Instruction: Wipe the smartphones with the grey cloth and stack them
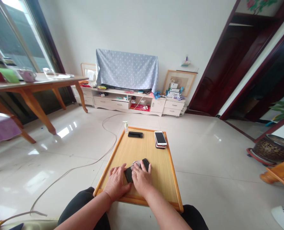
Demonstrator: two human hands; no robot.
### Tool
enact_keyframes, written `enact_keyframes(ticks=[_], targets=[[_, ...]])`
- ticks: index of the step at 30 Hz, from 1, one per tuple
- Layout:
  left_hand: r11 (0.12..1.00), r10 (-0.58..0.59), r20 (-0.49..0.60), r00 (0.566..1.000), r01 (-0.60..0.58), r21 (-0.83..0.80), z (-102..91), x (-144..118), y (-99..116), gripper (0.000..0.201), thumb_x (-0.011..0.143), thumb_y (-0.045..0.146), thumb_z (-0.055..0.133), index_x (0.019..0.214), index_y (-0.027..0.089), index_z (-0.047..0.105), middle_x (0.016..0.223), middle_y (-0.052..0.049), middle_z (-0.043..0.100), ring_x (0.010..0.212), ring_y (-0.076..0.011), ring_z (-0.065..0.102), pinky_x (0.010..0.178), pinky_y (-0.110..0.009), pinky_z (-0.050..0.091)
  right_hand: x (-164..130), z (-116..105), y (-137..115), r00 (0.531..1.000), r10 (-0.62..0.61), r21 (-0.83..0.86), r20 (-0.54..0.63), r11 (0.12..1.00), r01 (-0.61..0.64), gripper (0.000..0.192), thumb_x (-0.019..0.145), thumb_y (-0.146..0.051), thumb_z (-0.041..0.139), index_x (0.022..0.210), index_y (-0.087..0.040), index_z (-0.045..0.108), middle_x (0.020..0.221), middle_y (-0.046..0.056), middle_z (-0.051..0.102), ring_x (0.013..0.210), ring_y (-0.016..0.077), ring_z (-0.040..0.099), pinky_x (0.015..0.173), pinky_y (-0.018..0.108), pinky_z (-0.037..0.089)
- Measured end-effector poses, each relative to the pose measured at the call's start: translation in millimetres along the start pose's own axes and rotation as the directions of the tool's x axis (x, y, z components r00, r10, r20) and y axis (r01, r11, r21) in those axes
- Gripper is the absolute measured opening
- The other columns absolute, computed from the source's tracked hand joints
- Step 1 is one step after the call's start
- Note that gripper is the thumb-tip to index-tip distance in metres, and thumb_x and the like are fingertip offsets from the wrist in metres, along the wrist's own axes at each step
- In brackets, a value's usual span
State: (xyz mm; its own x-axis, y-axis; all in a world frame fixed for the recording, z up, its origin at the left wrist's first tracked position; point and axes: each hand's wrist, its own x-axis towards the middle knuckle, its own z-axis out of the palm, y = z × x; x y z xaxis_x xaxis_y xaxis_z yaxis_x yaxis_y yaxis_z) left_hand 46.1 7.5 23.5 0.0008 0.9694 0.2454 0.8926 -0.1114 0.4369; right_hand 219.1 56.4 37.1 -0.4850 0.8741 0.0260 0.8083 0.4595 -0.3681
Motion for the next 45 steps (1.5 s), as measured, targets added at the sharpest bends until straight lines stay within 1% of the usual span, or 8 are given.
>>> enact_keyframes(ticks=[7,15,19,24,28,37,42,45], targets=[[0.999,0.004,0.021,1.0,-0.005,0.038,-4.0,1,3,0.075,0.064,0.036,0.066,0.135,0.021,0.048,0.123,-0.011,0.065,0.119,-0.0318,0.055,0.114,-0.049,0.024,0,0,45,0.953,0.276,-0.091,-0.124,0.953,-0.288,0.049,0.102,-0.035,0.027,0.147,-0.029,0.045,0.154,0.004,0.042,0.15,0.0284,0.02,0.116,0.066,0.007],[0.995,0.0,0.069,0.998,-0.006,0.097,-7.1,0,11,0.067,0.069,0.036,0.065,0.133,0.023,0.05,0.126,-0.011,0.063,0.122,-0.0321,0.052,0.113,-0.049,0.024,-49,9,41,0.947,0.269,-0.116,-0.176,0.95,-0.291,0.053,0.097,-0.037,0.036,0.147,-0.024,0.048,0.152,0.01,0.045,0.148,0.0329,0.024,0.118,0.064,0.003],[0.993,-0.041,0.127,0.991,0.027,0.111,-6.6,5,14,0.069,0.068,0.036,0.065,0.134,0.023,0.049,0.127,-0.011,0.061,0.121,-0.0317,0.052,0.106,-0.046,0.031,-71,-5,38,0.958,0.235,-0.074,-0.162,0.966,-0.25,0.041,0.097,-0.038,0.039,0.131,-0.032,0.061,0.143,0.005,0.057,0.138,0.0314,0.043,0.118,0.062,0.003],[0.991,-0.07,0.247,0.966,0.038,0.132,-12.2,22,16,0.073,0.065,0.046,0.068,0.133,0.026,0.05,0.128,-0.011,0.059,0.121,-0.0344,0.051,0.1,-0.047,0.036,-73,-36,37,0.93,0.245,-0.046,-0.274,0.962,-0.267,0.037,0.099,-0.041,0.039,0.123,-0.031,0.065,0.122,0.005,0.069,0.116,0.0271,0.057,0.11,0.048,0.028],[0.982,-0.131,0.294,0.947,0.082,0.173,-18.2,36,21,0.071,0.06,0.063,0.07,0.119,0.025,0.057,0.123,-0.012,0.059,0.119,-0.0363,0.052,0.096,-0.048,0.038,-59,-45,37,0.941,0.195,-0.023,-0.277,0.978,-0.21,0.043,0.095,-0.037,0.045,0.135,-0.027,0.059,0.129,0.007,0.065,0.119,0.0267,0.054,0.103,0.04,0.037],[0.967,-0.211,0.348,0.913,0.144,0.21,-16.2,51,42,0.057,0.046,0.037,0.08,0.094,0.021,0.053,0.114,-0.011,0.06,0.11,-0.0355,0.056,0.088,-0.043,0.041,-35,-51,34,0.989,-0.145,0.064,-0.03,0.987,0.147,0.068,0.085,-0.034,0.056,0.151,-0.032,0.038,0.158,0.003,0.036,0.149,0.0281,0.021,0.12,0.045,0.019],[0.955,-0.193,0.355,0.915,0.258,-0.144,-5.1,52,34,0.04,0.055,0.026,0.07,0.088,0.023,0.048,0.087,-0.001,0.062,0.085,-0.0225,0.06,0.076,-0.033,0.041,-17,-66,39,0.958,-0.252,0.017,0.141,0.968,0.252,0.083,0.081,-0.041,0.062,0.155,-0.027,0.029,0.164,0.011,0.02,0.151,0.0326,0.011,0.121,0.052,0.01],[0.784,-0.162,0.31,0.937,0.313,-0.536,-4.4,56,26,0.022,0.066,0.03,0.062,0.081,0.023,0.048,0.075,0.003,0.057,0.074,-0.0164,0.055,0.068,-0.027,0.039,-7,-78,40,0.944,-0.271,0.005,0.187,0.962,0.275,0.085,0.08,-0.046,0.063,0.155,-0.028,0.027,0.162,0.012,0.025,0.15,0.0338,0.016,0.12,0.056,0.005]])
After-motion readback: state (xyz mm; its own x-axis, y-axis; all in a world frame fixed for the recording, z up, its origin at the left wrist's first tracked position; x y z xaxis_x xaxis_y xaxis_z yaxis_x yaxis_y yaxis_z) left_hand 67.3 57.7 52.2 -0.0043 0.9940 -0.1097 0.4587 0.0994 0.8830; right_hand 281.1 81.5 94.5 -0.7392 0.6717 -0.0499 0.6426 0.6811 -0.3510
